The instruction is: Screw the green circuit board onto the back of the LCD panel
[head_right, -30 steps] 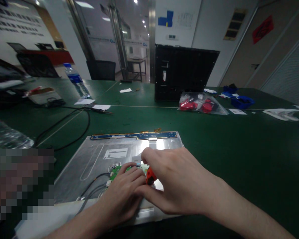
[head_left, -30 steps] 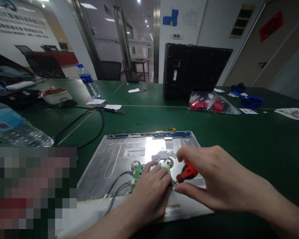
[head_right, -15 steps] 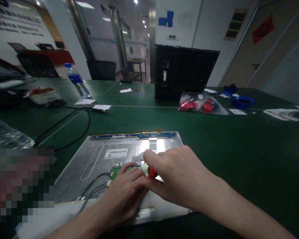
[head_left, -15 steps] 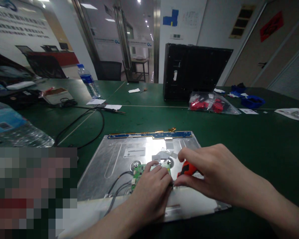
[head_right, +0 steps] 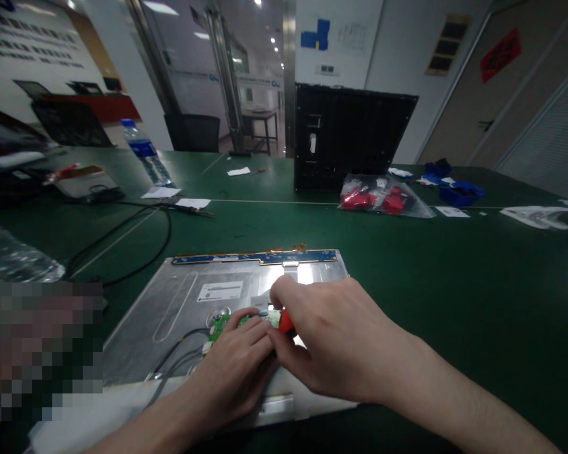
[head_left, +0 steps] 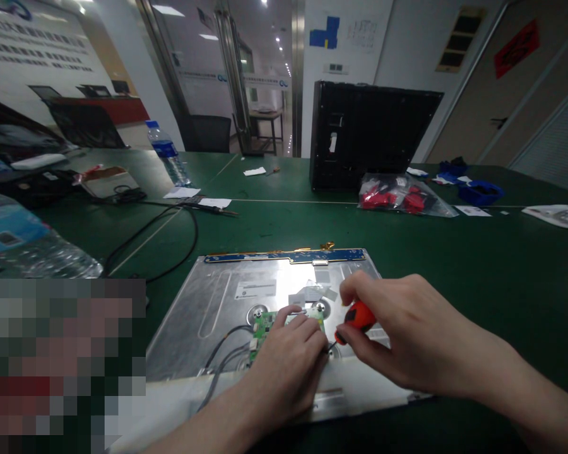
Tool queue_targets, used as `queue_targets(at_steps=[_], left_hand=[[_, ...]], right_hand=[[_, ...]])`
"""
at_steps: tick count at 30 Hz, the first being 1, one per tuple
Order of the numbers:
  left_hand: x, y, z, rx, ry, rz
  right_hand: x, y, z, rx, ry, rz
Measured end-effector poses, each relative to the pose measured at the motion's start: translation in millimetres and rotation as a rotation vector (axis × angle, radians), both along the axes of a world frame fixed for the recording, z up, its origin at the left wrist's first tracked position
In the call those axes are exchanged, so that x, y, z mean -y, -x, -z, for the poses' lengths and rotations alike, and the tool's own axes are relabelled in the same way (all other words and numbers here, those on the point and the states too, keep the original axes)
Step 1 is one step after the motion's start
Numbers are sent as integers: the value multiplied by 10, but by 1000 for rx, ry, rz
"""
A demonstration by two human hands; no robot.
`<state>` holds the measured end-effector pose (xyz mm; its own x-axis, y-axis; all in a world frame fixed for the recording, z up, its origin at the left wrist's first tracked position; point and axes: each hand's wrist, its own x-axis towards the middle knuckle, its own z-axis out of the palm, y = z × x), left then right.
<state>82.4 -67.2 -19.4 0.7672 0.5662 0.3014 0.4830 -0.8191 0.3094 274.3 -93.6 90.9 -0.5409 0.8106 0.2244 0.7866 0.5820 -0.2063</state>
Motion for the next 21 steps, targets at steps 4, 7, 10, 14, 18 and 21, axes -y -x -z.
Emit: queue_targets(at_steps=[4, 7, 10, 14, 18, 21], left_hand=[[-4, 0, 8, -4, -2, -9], [1, -2, 12, -7, -9, -9], [5, -2, 9, 2, -14, -15], [3, 3, 1, -7, 2, -4], [2, 6, -8, -22, 15, -6], [4, 3, -20, -15, 14, -6]], right_hand=[[12, 8, -31, -55, 21, -48], [-7, 8, -4, -8, -1, -31], [-14, 9, 22, 5, -28, -11], [11, 19, -12, -60, 30, -50], [3, 16, -12, -57, 43, -64], [-11, 12, 10, -28, 23, -36]])
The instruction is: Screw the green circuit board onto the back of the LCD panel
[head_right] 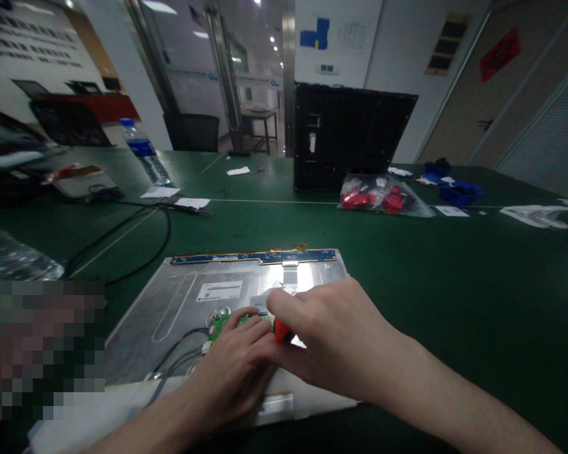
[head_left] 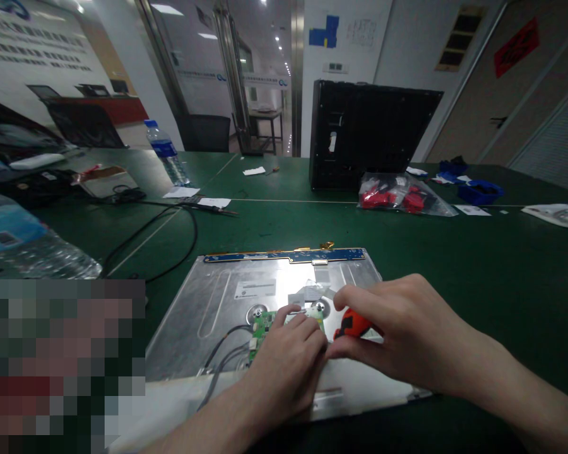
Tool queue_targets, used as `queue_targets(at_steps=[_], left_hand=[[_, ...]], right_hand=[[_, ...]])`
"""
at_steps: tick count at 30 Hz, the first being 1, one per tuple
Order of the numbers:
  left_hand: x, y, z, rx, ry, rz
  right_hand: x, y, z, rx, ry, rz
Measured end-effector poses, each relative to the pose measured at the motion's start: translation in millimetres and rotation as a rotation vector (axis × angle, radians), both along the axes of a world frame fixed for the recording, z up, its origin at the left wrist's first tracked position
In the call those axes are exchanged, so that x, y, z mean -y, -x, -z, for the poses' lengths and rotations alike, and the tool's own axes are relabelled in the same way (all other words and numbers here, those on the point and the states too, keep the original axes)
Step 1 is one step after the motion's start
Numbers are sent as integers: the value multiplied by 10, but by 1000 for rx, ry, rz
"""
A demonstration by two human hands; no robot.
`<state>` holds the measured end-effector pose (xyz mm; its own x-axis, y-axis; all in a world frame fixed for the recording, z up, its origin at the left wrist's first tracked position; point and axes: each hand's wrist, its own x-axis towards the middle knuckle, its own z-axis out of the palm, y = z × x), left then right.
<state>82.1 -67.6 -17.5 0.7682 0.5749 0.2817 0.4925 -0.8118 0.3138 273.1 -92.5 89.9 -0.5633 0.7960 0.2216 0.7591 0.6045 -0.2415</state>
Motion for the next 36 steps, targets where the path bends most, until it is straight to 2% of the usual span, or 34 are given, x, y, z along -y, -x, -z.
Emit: queue_targets(at_steps=[5, 11, 17, 22, 27, 32, 36], left_hand=[[1, -5, -18, -5, -2, -5], [0, -4, 6, 13, -23, -8], [0, -6, 23, 19, -42, -4], [-6, 0, 27, 27, -49, -2], [-11, 5, 30, 16, -33, 11], [-9, 3, 16, 13, -26, 3], [-6, -3, 0, -5, -15, 1]], right_hand=[[25, 6, -20, -47, 22, -31], [0, 1, 28, 11, -73, 11], [-13, 19, 8, -22, -53, 0], [-21, 11, 54, 27, -135, 42], [4, 0, -2, -26, -22, 4], [-5, -8, -9, 40, -44, 60], [3, 0, -36, -20, 20, 37]])
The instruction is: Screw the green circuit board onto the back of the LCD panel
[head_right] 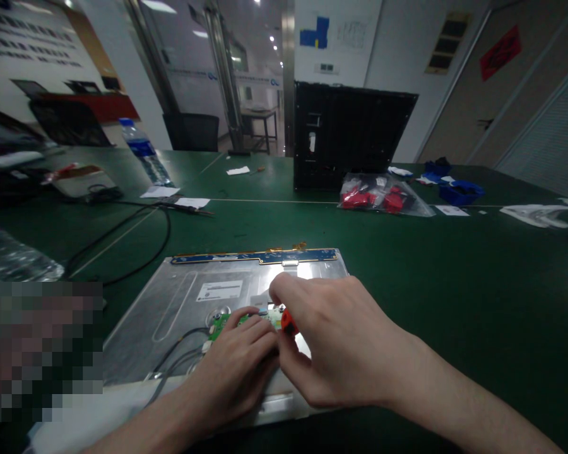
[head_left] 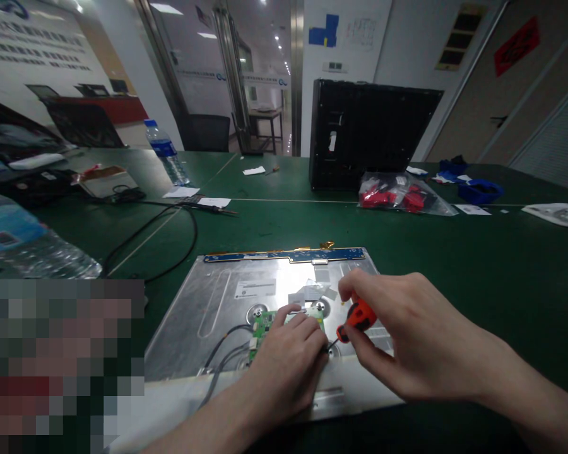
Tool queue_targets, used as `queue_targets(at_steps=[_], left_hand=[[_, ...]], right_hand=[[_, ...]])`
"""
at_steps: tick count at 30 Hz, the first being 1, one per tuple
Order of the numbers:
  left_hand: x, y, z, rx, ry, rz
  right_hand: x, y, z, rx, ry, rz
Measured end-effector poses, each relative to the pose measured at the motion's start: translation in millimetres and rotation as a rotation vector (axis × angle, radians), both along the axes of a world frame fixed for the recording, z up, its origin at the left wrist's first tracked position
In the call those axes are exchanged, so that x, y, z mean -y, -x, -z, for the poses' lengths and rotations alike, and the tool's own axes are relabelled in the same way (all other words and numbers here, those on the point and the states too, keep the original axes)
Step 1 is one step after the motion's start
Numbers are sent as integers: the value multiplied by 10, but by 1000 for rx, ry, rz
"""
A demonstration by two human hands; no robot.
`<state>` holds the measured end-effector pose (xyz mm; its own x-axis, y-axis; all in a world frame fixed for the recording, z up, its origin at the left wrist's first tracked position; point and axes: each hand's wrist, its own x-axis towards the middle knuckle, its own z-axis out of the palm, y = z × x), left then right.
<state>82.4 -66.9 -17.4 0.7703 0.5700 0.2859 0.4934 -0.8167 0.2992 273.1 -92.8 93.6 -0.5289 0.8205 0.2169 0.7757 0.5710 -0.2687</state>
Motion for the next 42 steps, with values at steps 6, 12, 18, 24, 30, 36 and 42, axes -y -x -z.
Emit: queue_targets(at_steps=[6, 12, 18, 24, 30, 36, 42], left_hand=[[4, 5, 5, 5, 1, -3], [3, 7, 19, 9, 26, 2], [-4, 6, 30, 33, 16, 14], [-4, 3, 40, 36, 15, 6], [-4, 5, 33, 20, 12, 8], [-13, 6, 47, 22, 8, 5], [6, 3, 19, 25, -4, 0]], right_hand=[[-15, -7, 29, 56, -59, 17], [-4, -3, 35, -18, -6, 1], [12, -1, 29, 14, -39, 1], [2, -12, 64, 2, -32, 14], [55, 3, 4, -36, 30, -41], [47, -7, 15, 33, 23, 16], [48, -5, -22, 24, 46, 8]])
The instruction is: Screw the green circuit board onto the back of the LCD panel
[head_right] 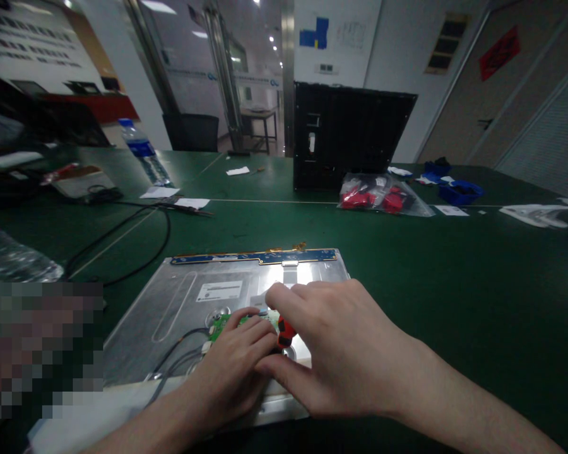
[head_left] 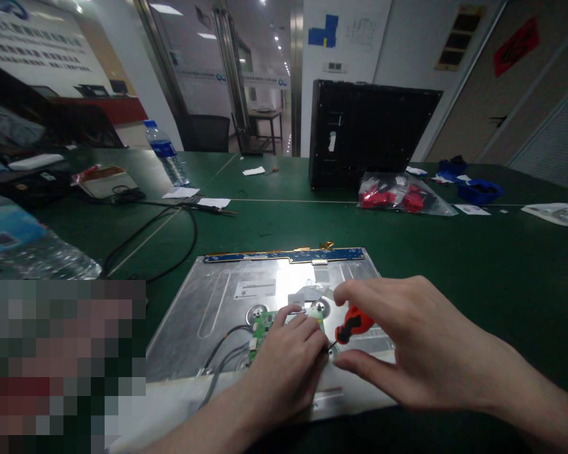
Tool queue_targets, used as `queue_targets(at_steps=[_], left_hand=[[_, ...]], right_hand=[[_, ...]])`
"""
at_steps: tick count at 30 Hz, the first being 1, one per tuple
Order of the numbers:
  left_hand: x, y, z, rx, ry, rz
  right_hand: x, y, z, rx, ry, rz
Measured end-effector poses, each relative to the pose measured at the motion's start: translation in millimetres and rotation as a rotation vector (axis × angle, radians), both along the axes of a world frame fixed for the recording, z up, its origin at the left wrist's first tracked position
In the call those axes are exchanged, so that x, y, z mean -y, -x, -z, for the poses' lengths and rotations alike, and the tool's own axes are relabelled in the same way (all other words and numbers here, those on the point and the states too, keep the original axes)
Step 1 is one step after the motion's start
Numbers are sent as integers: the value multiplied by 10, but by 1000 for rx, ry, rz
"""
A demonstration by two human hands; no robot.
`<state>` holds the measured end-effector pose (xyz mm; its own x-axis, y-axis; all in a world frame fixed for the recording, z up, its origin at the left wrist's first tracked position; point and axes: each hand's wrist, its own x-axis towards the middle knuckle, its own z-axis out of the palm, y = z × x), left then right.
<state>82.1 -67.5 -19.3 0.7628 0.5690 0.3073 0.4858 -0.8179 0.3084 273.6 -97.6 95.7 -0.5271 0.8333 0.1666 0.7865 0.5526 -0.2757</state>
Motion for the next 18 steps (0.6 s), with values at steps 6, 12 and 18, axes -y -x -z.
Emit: queue_targets(at_steps=[6, 12, 18], left_hand=[[-7, 2, 20, 6, 2, 7], [-9, 3, 25, 13, -8, 11], [-9, -8, 44, 47, -23, 11]], right_hand=[[-12, 6, 15, 9, 5, 2], [-4, 14, -1, -9, 4, -24], [-41, 8, 74, -17, -43, -52]])
